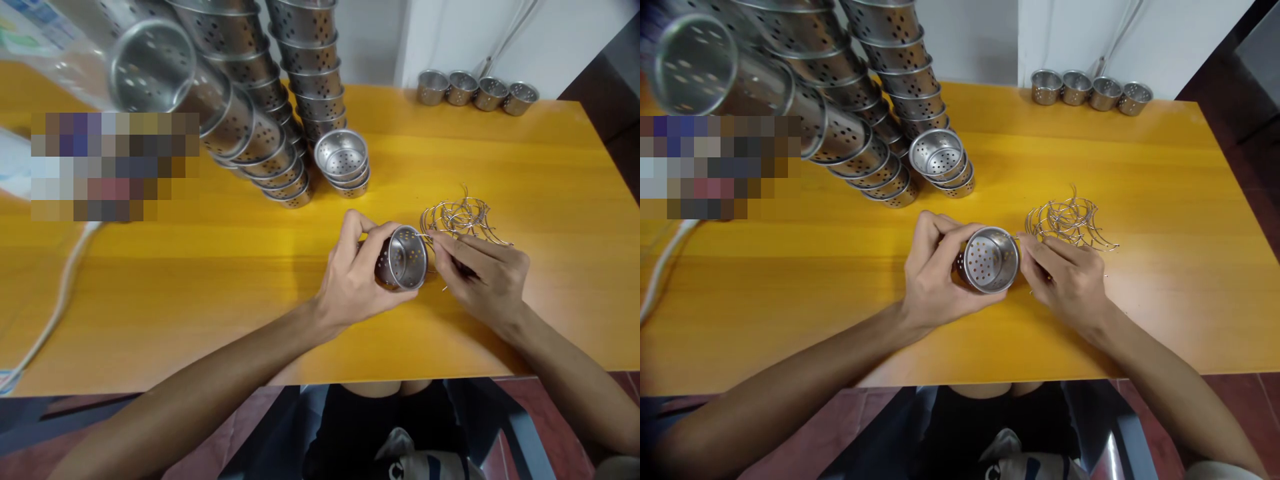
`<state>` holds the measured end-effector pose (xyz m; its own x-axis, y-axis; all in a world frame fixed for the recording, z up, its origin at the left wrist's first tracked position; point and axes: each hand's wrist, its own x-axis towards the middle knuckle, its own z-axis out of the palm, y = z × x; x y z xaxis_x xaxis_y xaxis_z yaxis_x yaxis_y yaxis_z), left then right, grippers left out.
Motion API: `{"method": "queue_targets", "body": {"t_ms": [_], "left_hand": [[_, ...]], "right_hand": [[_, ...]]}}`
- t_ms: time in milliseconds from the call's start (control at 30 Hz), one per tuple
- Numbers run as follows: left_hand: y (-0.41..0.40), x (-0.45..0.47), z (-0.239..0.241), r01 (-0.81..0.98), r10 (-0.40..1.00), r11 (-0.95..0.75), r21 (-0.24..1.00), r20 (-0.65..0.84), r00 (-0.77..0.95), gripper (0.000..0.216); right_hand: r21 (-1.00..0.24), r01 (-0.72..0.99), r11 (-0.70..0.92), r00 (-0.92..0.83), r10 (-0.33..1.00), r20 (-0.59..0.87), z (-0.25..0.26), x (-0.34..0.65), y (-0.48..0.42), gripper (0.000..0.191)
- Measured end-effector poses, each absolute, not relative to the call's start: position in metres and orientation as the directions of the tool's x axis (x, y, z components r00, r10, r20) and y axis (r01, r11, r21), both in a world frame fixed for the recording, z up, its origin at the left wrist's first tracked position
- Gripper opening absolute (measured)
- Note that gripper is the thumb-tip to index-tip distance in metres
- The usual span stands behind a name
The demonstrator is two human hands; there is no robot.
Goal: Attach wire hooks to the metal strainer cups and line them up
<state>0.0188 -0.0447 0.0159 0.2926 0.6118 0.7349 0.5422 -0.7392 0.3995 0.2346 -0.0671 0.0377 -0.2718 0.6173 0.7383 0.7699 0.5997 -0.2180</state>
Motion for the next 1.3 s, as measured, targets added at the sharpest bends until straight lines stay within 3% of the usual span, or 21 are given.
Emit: {"method": "queue_targets", "body": {"t_ms": [167, 333, 600, 867, 933, 1000, 1133, 1300], "left_hand": [[-0.043, 0.017, 0.014, 0.529, 0.649, -0.722, 0.446, 0.701, 0.295, 0.065], [-0.043, 0.017, 0.014, 0.5, 0.651, -0.73, 0.466, 0.698, 0.3, 0.069], [-0.044, 0.02, 0.016, 0.512, 0.61, -0.75, 0.419, 0.737, 0.291, 0.067], [-0.044, 0.02, 0.014, 0.532, 0.61, -0.751, 0.392, 0.72, 0.331, 0.065], [-0.043, 0.02, 0.013, 0.522, 0.628, -0.747, 0.411, 0.694, 0.352, 0.067], [-0.043, 0.02, 0.012, 0.507, 0.659, -0.734, 0.451, 0.654, 0.372, 0.073], [-0.043, 0.02, 0.011, 0.466, 0.66, -0.749, 0.471, 0.594, 0.46, 0.074], [-0.043, 0.021, 0.012, 0.426, 0.632, -0.775, 0.467, 0.579, 0.516, 0.045]], "right_hand": [[-0.312, 0.715, 0.625, -0.255, 0.649, 0.717, 0.041, 0.236, -0.066, 0.019], [-0.318, 0.709, 0.629, -0.253, 0.648, 0.719, 0.038, 0.234, -0.065, 0.02], [-0.292, 0.742, 0.603, -0.233, 0.641, 0.731, 0.036, 0.23, -0.066, 0.02], [-0.365, 0.707, 0.605, -0.195, 0.664, 0.722, 0.036, 0.229, -0.066, 0.02], [-0.438, 0.691, 0.575, -0.151, 0.707, 0.69, 0.035, 0.228, -0.067, 0.02], [-0.601, 0.618, 0.507, -0.098, 0.808, 0.581, 0.035, 0.227, -0.068, 0.021], [-0.942, 0.24, 0.233, -0.079, 0.972, 0.22, 0.031, 0.231, -0.062, 0.023], [-0.997, 0.006, 0.078, -0.114, 0.99, 0.077, 0.025, 0.236, -0.055, 0.021]]}}
